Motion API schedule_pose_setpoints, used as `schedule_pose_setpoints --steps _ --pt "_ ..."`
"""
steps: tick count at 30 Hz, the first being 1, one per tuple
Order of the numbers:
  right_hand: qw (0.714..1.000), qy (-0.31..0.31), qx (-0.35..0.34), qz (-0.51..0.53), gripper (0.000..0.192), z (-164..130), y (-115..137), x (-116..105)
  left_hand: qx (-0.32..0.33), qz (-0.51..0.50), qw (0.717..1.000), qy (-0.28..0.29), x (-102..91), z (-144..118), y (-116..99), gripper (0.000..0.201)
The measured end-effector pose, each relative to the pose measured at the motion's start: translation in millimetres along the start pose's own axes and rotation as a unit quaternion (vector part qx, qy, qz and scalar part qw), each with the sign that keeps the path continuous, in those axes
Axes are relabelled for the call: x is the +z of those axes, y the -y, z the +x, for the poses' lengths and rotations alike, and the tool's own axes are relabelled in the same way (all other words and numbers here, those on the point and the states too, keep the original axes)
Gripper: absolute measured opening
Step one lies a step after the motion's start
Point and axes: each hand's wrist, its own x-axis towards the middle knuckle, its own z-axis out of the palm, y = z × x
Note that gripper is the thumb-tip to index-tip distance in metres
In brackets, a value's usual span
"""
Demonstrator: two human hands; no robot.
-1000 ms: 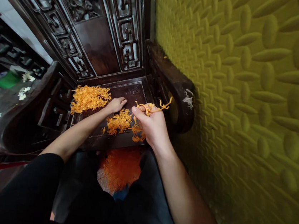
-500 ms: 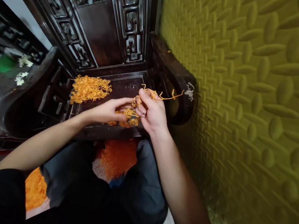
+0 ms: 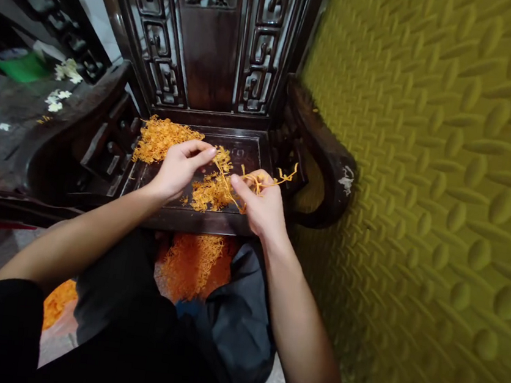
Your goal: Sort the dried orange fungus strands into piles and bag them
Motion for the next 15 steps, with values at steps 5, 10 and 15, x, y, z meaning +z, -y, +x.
schedule_pose_setpoints --steps 5,10,15 --pt "0.985 0.094 0.018 -0.141 0.038 -0.6 -5.1 -0.1 -0.006 0.003 1.0 0.006 -0.8 -2.0 -1.1 0.017" --pt "0.985 0.085 0.057 -0.14 0.038 -1.0 -5.0 1.2 0.002 0.055 0.997 -0.048 7.8 2.2 3.1 0.018" --pt "0.983 0.045 0.136 -0.117 0.036 -5.1 -10.6 -6.0 -0.039 0.034 0.978 -0.202 -18.0 43.9 26.3 0.023"
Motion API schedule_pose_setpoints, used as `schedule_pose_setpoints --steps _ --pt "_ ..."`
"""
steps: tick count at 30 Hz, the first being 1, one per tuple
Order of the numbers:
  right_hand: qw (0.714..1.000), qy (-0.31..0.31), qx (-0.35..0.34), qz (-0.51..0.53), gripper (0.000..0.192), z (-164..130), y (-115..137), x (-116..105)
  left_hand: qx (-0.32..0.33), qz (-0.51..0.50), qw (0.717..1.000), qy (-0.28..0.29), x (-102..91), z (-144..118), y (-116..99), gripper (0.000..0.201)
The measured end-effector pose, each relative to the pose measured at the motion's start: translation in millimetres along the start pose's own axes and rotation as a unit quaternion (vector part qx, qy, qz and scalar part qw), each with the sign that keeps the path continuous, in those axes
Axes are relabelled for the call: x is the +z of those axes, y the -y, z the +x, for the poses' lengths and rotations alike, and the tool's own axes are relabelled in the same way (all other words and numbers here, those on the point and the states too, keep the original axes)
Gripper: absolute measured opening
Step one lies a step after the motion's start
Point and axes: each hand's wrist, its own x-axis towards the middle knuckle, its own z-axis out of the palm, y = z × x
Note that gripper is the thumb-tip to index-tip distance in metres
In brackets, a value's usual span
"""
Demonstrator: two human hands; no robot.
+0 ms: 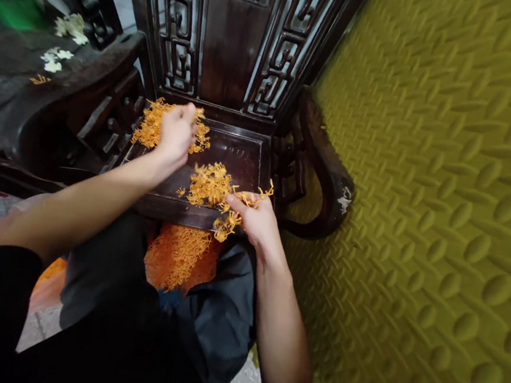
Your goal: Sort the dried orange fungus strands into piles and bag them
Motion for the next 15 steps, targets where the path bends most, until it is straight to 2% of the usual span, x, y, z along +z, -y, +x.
schedule_pose_setpoints --steps 1,2,4,6,7,9,11,13,15 --pt "1.0 -0.006 0.013 0.008 0.037 -0.4 -0.3 -2.1 -0.01 0.003 1.0 -0.01 -2.8 8.0 7.1 0.023" --pt "0.999 -0.012 0.022 0.019 0.038 -0.5 0.1 -4.4 -0.039 0.018 0.999 0.005 -5.1 12.4 15.2 0.023" --pt "0.999 -0.022 0.03 0.039 0.04 -0.1 2.5 -8.9 -0.126 0.073 0.982 0.124 -6.5 10.1 33.6 0.024" --pt "0.998 -0.022 0.032 0.046 0.041 0.4 5.2 -13.0 -0.165 0.107 0.96 0.2 -3.6 -1.8 52.7 0.025" --pt "0.998 -0.023 0.032 0.046 0.041 0.4 6.0 -14.8 -0.167 0.119 0.954 0.22 -1.6 -8.0 61.1 0.026" --pt "0.998 -0.023 0.038 0.041 0.041 -0.2 6.4 -18.0 -0.149 0.139 0.949 0.239 1.0 -15.5 73.1 0.025" --pt "0.998 -0.026 0.039 0.032 0.04 -1.4 5.5 -20.9 -0.12 0.157 0.947 0.253 -1.2 -13.5 75.3 0.023" --pt "0.999 -0.026 0.032 0.02 0.04 -2.4 4.3 -23.2 -0.066 0.17 0.948 0.261 -9.1 -5.2 65.9 0.025" --pt "0.999 -0.024 0.024 0.011 0.041 -2.8 3.6 -24.6 0.033 0.163 0.942 0.293 -20.8 2.0 46.4 0.029"
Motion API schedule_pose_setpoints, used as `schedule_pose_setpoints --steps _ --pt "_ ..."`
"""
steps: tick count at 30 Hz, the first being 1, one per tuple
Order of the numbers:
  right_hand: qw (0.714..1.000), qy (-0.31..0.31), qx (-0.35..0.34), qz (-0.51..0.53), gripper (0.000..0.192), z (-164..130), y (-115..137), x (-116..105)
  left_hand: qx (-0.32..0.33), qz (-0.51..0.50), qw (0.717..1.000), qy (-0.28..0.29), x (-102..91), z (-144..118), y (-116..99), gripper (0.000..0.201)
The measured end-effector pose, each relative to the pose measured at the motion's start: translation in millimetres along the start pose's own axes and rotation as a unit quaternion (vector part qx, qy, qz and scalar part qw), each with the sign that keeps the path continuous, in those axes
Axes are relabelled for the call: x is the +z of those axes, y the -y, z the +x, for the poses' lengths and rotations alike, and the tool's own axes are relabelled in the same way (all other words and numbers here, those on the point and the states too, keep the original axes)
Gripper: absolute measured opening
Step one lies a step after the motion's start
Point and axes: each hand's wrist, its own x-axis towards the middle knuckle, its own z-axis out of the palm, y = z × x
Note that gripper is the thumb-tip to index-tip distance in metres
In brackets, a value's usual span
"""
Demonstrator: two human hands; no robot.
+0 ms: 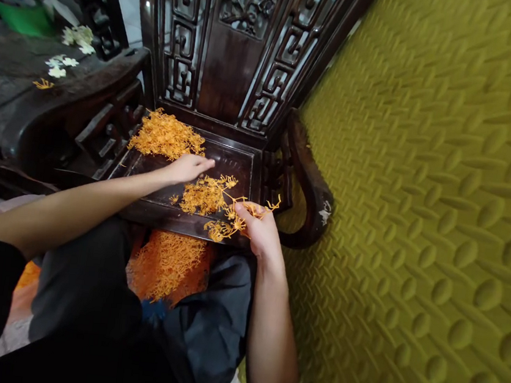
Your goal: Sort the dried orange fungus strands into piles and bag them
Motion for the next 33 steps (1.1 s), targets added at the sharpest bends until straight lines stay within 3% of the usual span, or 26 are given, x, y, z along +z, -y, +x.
schedule_pose_setpoints --steps 1,3,5,6,8,11,12,16,22,25,29,31,33 --pt "1.0 0.001 -0.003 -0.003 0.041 0.0 -0.1 -0.2 0.068 0.017 0.997 0.021 -9.2 -3.0 -9.3 0.037" --pt "1.0 0.008 -0.001 -0.008 0.04 0.2 0.0 0.7 0.203 0.073 0.972 0.09 -22.2 -13.6 -29.3 0.075" --pt "1.0 0.022 0.007 -0.005 0.039 0.2 0.7 3.5 0.283 0.156 0.935 0.145 -25.4 -26.7 -46.2 0.101" --pt "0.999 0.031 0.011 -0.001 0.039 0.0 1.2 5.4 0.304 0.195 0.918 0.164 -23.6 -32.2 -52.2 0.101" --pt "0.999 0.045 0.01 0.006 0.039 -0.9 2.3 9.5 0.316 0.256 0.895 0.185 -16.4 -38.2 -57.9 0.079" --pt "0.998 0.055 -0.005 0.002 0.038 -3.5 3.5 15.0 0.295 0.343 0.876 0.169 -7.6 -33.8 -53.2 0.029" --pt "0.998 0.056 -0.009 0.0 0.038 -4.3 3.4 16.4 0.284 0.372 0.87 0.153 -6.9 -30.1 -49.4 0.021" --pt "0.998 0.05 -0.023 0.002 0.036 -3.2 -2.5 19.7 0.25 0.463 0.845 0.096 -9.7 -14.2 -32.1 0.034" --pt "0.994 -0.003 -0.075 -0.074 0.031 8.4 -15.7 21.1 0.226 0.501 0.831 0.086 4.3 4.9 -23.1 0.052" --pt "0.996 -0.02 -0.069 -0.048 0.026 4.2 -12.5 18.5 0.191 0.472 0.859 0.044 4.6 14.7 -19.0 0.056" --pt "0.994 -0.072 -0.05 0.063 0.024 -12.6 -7.0 2.3 0.037 0.419 0.905 -0.055 -19.3 21.3 -1.2 0.052" --pt "0.991 -0.096 -0.057 0.075 0.025 -17.8 -8.9 -6.8 0.017 0.417 0.907 -0.059 -25.4 19.9 2.7 0.052" --pt "0.991 -0.1 -0.078 0.048 0.025 -18.2 -13.0 -10.5 0.045 0.414 0.909 -0.023 -18.3 16.2 -3.9 0.051"
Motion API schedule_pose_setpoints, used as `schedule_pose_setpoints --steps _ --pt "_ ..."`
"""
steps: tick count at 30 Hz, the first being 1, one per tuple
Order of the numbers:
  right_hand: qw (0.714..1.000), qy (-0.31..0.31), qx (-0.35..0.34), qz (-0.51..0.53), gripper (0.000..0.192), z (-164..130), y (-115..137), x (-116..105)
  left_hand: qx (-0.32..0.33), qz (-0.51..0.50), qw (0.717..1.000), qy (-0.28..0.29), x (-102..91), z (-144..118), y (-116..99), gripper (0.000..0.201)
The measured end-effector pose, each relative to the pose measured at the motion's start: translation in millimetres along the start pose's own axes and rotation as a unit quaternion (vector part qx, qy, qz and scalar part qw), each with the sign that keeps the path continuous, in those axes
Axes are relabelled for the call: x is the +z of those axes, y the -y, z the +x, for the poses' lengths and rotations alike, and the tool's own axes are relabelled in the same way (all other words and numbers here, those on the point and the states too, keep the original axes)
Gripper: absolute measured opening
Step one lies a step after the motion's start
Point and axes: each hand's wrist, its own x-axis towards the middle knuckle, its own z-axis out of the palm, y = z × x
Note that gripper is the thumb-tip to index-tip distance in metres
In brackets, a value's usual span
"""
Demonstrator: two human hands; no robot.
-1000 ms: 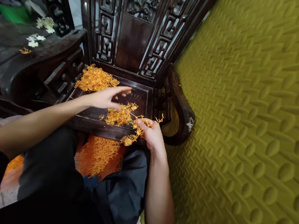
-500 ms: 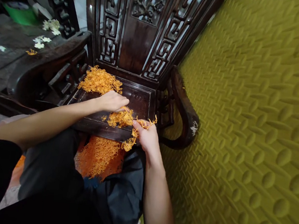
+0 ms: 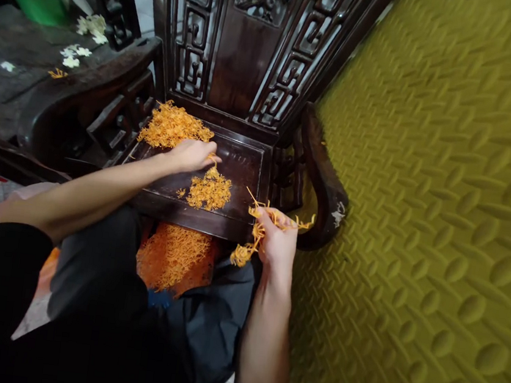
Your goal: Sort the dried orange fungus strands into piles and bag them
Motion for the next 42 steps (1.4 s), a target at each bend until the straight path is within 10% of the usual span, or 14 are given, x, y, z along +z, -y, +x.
schedule_pose_setpoints --steps 7,15,22,27,33,42 --pt "0.989 -0.017 -0.139 -0.055 0.036 6.1 0.6 17.6 0.191 0.045 0.98 0.036 -6.9 -18.0 -69.7 0.044" --pt "0.926 -0.075 -0.152 -0.337 0.044 0.0 4.5 2.9 0.261 0.098 0.96 0.008 -19.3 -32.2 -58.7 0.04" --pt "0.935 0.157 -0.164 -0.271 0.04 -8.3 7.7 27.8 0.319 0.092 0.943 -0.014 -29.4 -43.8 -77.0 0.03" --pt "0.931 0.146 -0.2 -0.267 0.044 -10.8 7.2 44.7 0.276 0.047 0.96 0.006 -21.9 -38.8 -83.2 0.035" --pt "0.973 0.111 -0.117 -0.164 0.039 -13.7 -5.1 30.4 -0.03 0.021 0.998 0.053 0.7 -8.4 -29.0 0.051" --pt "0.99 0.136 -0.01 -0.04 0.038 1.1 -4.8 34.0 0.088 -0.002 0.976 0.197 33.4 -6.0 -38.8 0.074"
